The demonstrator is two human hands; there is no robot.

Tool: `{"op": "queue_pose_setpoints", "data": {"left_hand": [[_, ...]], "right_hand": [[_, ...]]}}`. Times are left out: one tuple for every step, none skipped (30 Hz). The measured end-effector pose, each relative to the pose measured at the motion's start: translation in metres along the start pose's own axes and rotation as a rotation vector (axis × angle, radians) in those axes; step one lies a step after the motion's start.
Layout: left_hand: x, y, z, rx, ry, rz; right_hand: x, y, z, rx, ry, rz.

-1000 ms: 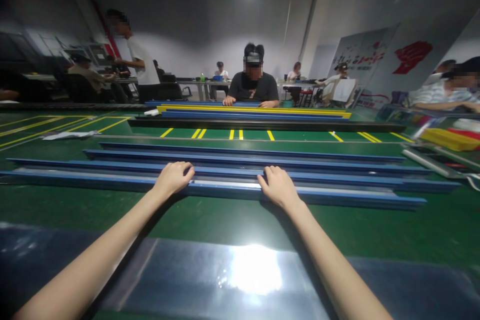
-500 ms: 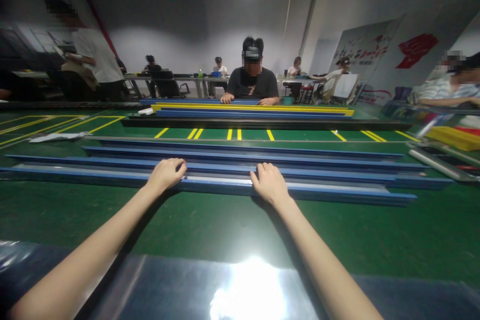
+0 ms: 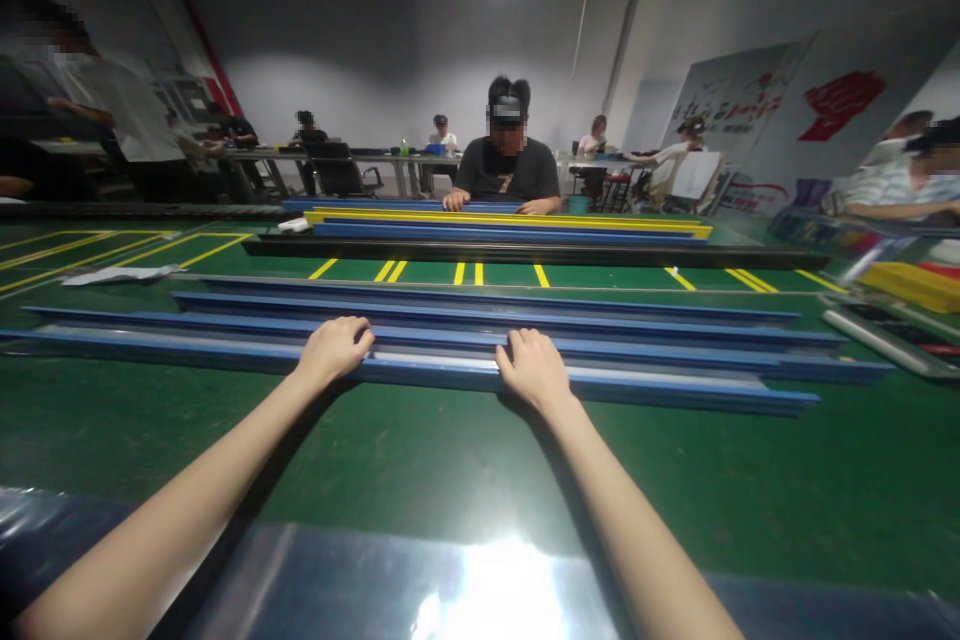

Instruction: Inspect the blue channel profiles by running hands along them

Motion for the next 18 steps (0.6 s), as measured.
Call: {"op": "queue_pose_setpoints", "data": {"left_hand": [[0.000, -0.001, -0.001, 0.007, -0.003, 0.000], [-0.001, -0.002, -0.002, 0.012, -0.005, 0.001], [-0.001, -0.003, -0.003, 0.016, -0.005, 0.005], [-0.002, -0.003, -0.004, 0.016, -0.004, 0.008], [-0.002, -0.004, -0.005, 0.015, -0.001, 0.012], [-0.003, -0.004, -0.005, 0.014, 0.000, 0.016], [-0.004, -0.005, -0.006, 0.011, 0.000, 0.021], [-0.005, -0.005, -0.006, 0.007, -0.001, 0.025], [-0.006, -0.005, -0.007, 0.002, -0.002, 0.027], [-0.007, -0.006, -0.007, -0.003, -0.005, 0.029], [-0.008, -0.006, -0.008, -0.008, -0.006, 0.030], [-0.009, -0.006, -0.009, -0.014, -0.008, 0.030], [-0.009, -0.007, -0.010, -0.019, -0.009, 0.030], [-0.010, -0.008, -0.011, -0.023, -0.007, 0.030], [-0.011, -0.008, -0.013, -0.027, -0.003, 0.029], [-0.011, -0.009, -0.014, -0.029, 0.003, 0.028], [-0.011, -0.009, -0.015, -0.032, 0.007, 0.027], [-0.011, -0.009, -0.015, -0.033, 0.011, 0.030]], "right_hand": [[0.000, -0.001, 0.000, 0.007, 0.002, -0.001], [0.000, -0.002, 0.000, 0.013, 0.004, 0.001], [-0.001, -0.003, -0.001, 0.016, 0.009, 0.003], [-0.001, -0.005, -0.001, 0.019, 0.012, 0.005], [-0.002, -0.006, -0.001, 0.021, 0.015, 0.005], [-0.003, -0.007, -0.001, 0.024, 0.016, 0.006], [-0.004, -0.008, -0.001, 0.027, 0.015, 0.006], [-0.006, -0.009, -0.002, 0.032, 0.014, 0.005], [-0.007, -0.010, -0.002, 0.037, 0.013, 0.003], [-0.008, -0.011, -0.003, 0.044, 0.012, 0.004], [-0.009, -0.012, -0.004, 0.052, 0.012, 0.004], [-0.010, -0.013, -0.005, 0.062, 0.011, 0.005], [-0.011, -0.013, -0.006, 0.074, 0.011, 0.006], [-0.012, -0.013, -0.007, 0.087, 0.011, 0.009], [-0.013, -0.013, -0.008, 0.099, 0.010, 0.012], [-0.014, -0.013, -0.010, 0.110, 0.010, 0.014], [-0.015, -0.013, -0.011, 0.119, 0.012, 0.016], [-0.015, -0.013, -0.011, 0.126, 0.015, 0.019]]}}
Point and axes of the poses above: each hand's wrist, its own x-axis towards the middle knuckle, its own y-axis out of the palm, z = x × y, the point moved 6 cm from there along x, towards the middle knuckle, and after that the axes turned 15 degrees about -z, right-handed, at the moved point
